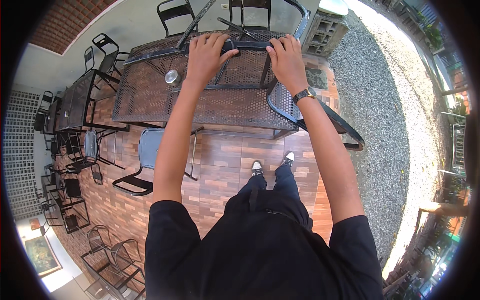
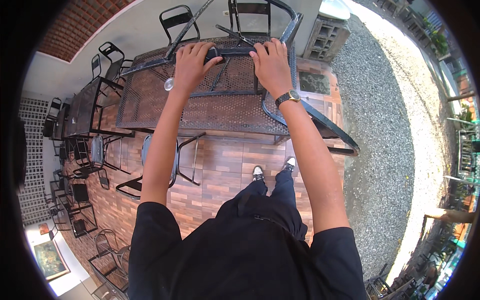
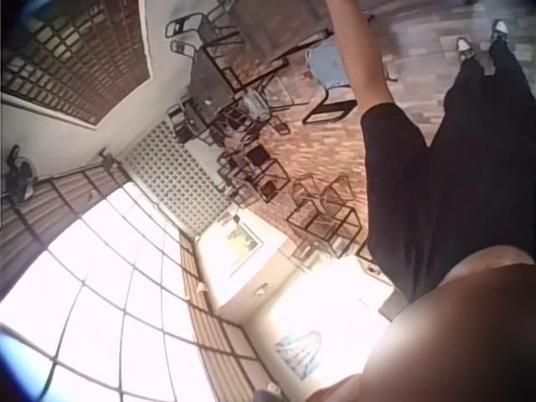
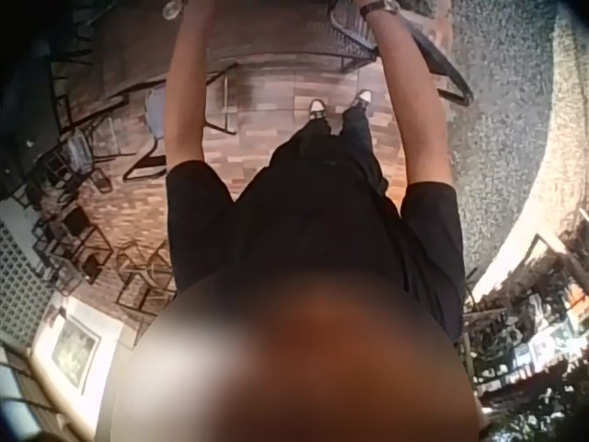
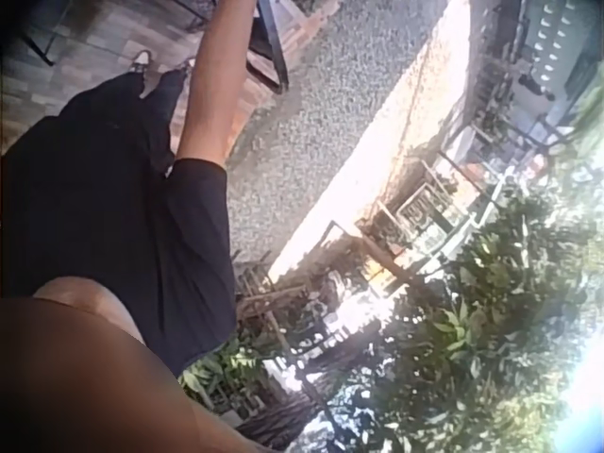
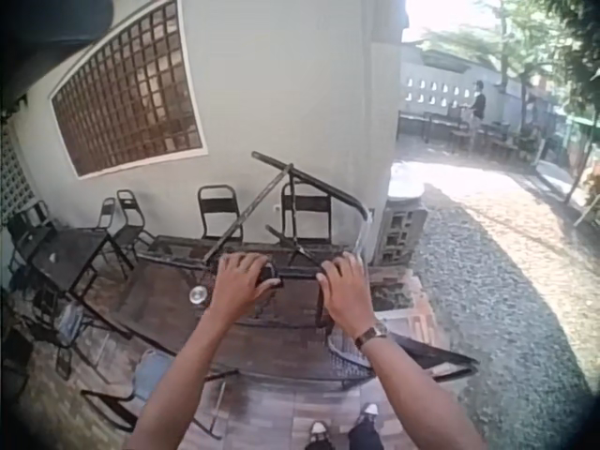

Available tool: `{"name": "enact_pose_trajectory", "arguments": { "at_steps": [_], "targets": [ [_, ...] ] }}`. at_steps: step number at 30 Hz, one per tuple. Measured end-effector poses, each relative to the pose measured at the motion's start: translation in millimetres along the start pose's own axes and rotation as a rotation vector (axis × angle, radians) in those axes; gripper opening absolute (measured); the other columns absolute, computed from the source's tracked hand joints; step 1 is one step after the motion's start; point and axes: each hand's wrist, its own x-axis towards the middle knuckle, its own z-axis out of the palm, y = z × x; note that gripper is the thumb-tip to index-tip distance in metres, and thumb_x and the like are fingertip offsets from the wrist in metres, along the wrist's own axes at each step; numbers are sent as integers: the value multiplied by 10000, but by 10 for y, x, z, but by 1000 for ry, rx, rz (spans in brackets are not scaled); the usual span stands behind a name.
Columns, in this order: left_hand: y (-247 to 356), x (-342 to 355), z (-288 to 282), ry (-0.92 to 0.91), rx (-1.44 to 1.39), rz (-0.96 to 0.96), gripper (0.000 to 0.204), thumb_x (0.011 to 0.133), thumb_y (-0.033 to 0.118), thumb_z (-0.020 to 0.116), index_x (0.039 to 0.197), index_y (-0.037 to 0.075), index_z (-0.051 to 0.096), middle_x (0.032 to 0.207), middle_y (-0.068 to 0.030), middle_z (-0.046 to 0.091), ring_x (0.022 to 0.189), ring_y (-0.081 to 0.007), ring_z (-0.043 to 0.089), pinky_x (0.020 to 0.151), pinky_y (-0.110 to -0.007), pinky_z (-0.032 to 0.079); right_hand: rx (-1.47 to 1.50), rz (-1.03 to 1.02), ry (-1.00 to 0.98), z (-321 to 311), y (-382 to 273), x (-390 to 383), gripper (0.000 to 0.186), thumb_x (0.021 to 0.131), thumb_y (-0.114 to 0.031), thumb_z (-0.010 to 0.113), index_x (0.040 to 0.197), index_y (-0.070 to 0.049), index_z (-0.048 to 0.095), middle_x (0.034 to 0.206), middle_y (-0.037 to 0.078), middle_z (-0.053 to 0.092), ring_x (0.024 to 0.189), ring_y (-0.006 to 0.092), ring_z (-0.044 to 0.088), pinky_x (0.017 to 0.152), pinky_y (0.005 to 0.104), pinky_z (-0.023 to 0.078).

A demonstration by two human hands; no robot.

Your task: Repairing the frame of a metal chair by wrapping it with tape or protective material.

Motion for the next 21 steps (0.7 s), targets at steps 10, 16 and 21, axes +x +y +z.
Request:
{"name": "enact_pose_trajectory", "arguments": {
  "at_steps": [10,16,21],
  "targets": [
    [232,149,49,-59,-184,3,474,909,480,716,1221,123,699,1165,-37,700,1104,-265,631,959,-404,452,18,34,-8,-14,16,-9,296,1034,-303,599,1210,-76,668,1187,145,648,1311,382,511,1157,551,356],
    [-191,27,-89,-104,-178,-23,503,870,524,732,1202,147,718,1126,-24,712,1081,-253,637,940,-397,451,33,21,-2,-63,-33,8,275,1039,-273,601,1199,-61,670,1173,153,644,1289,395,517,1124,535,383],
    [-193,-10,-76,-96,-142,-34,471,886,489,739,1201,141,703,1149,-35,704,1105,-279,628,974,-424,423,32,28,5,-35,-34,1,270,1034,-268,607,1198,-64,669,1166,146,644,1286,391,514,1133,539,377]
  ]
}}
